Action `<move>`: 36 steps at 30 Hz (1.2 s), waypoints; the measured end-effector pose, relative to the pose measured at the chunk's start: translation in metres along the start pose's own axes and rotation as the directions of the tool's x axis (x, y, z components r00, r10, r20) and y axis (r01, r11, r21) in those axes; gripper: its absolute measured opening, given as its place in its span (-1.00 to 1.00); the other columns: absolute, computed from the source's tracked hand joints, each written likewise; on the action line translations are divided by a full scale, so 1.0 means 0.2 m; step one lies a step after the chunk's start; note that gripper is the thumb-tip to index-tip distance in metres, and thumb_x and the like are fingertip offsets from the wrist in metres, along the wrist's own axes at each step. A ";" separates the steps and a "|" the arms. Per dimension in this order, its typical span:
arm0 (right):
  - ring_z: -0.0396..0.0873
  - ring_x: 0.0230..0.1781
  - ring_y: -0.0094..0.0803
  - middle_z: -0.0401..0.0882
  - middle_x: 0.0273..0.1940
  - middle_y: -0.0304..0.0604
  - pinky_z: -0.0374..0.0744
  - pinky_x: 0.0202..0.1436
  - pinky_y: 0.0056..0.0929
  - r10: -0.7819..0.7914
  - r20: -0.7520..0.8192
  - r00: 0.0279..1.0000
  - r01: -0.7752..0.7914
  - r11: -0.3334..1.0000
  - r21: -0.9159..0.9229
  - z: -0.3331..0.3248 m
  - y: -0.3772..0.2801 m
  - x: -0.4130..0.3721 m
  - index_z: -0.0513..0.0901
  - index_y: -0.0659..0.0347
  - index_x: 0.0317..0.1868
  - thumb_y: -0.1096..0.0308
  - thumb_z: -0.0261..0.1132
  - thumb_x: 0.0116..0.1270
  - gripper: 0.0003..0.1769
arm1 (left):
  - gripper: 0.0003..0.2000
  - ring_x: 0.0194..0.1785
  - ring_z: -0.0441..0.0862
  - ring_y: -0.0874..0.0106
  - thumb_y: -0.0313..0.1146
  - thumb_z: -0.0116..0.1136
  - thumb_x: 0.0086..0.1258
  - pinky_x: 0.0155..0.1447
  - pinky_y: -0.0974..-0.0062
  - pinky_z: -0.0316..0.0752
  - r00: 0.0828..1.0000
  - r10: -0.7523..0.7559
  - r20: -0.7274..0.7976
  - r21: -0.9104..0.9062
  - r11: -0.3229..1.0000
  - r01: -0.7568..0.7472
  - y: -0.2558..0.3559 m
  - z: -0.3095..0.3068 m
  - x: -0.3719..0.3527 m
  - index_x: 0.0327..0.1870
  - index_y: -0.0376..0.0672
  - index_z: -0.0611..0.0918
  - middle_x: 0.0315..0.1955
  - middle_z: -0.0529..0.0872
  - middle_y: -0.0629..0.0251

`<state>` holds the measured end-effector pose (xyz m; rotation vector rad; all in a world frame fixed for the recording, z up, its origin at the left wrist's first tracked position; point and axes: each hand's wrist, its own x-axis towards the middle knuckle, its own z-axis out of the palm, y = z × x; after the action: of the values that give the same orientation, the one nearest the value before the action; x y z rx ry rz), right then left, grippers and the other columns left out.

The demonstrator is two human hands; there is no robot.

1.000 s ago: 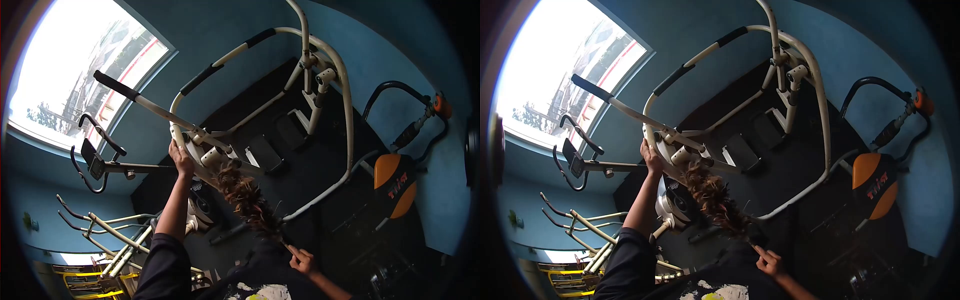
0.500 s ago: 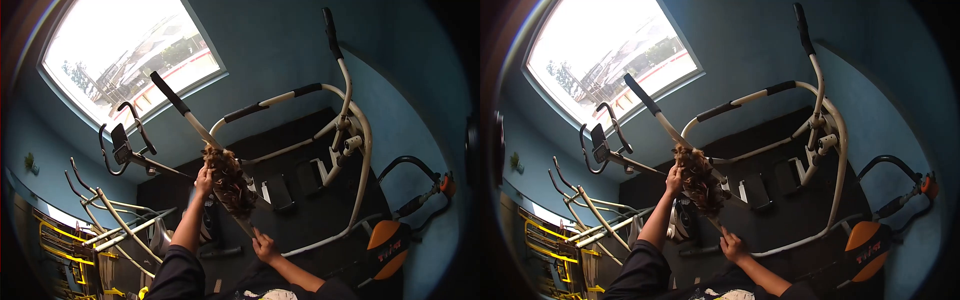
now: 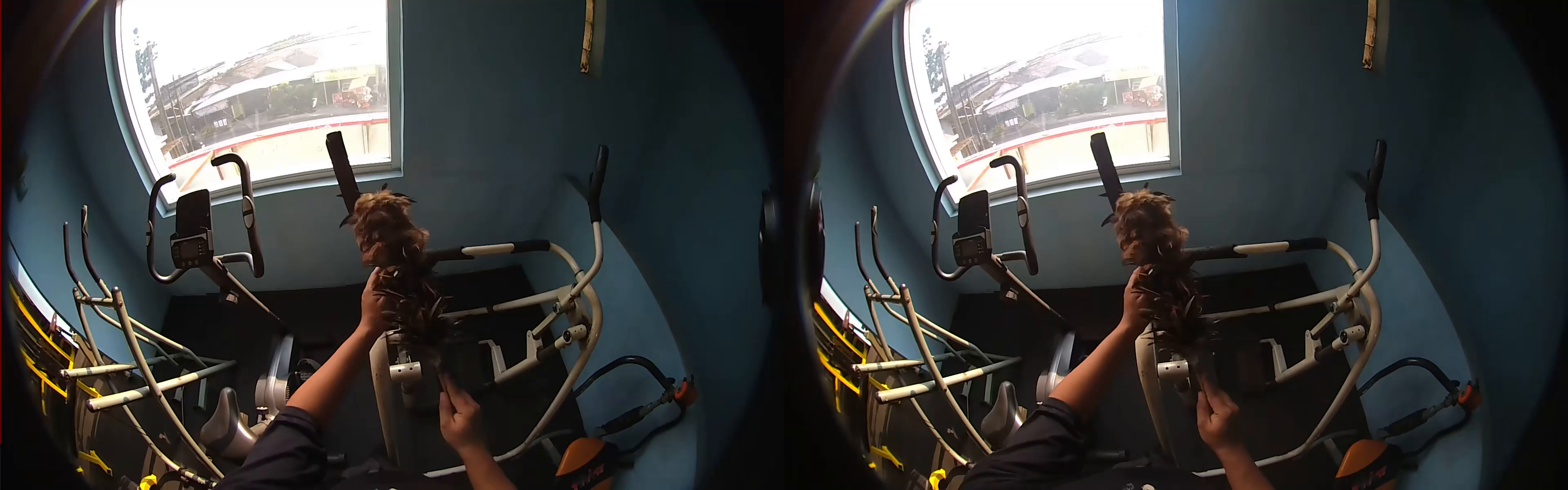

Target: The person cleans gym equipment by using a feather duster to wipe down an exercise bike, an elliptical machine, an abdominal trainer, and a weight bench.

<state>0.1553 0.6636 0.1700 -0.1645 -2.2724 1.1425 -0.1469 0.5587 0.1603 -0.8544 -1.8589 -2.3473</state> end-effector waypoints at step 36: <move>0.69 -0.28 0.09 0.68 -0.32 0.03 0.66 -0.21 -0.02 0.473 -0.115 0.874 -0.461 0.728 -0.507 0.02 0.40 -1.12 0.65 0.16 0.11 0.30 0.20 0.39 -0.67 | -0.76 -0.06 0.58 0.21 -0.50 0.29 0.21 0.10 0.30 0.38 0.773 0.434 0.462 0.528 0.566 -0.634 0.15 -0.13 -0.09 -0.09 -0.11 0.61 -0.17 0.62 0.23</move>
<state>0.3251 0.6309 0.0074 -0.9993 -2.5921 0.7016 -0.1320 0.5216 0.1754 -1.4233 -1.9138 -1.1013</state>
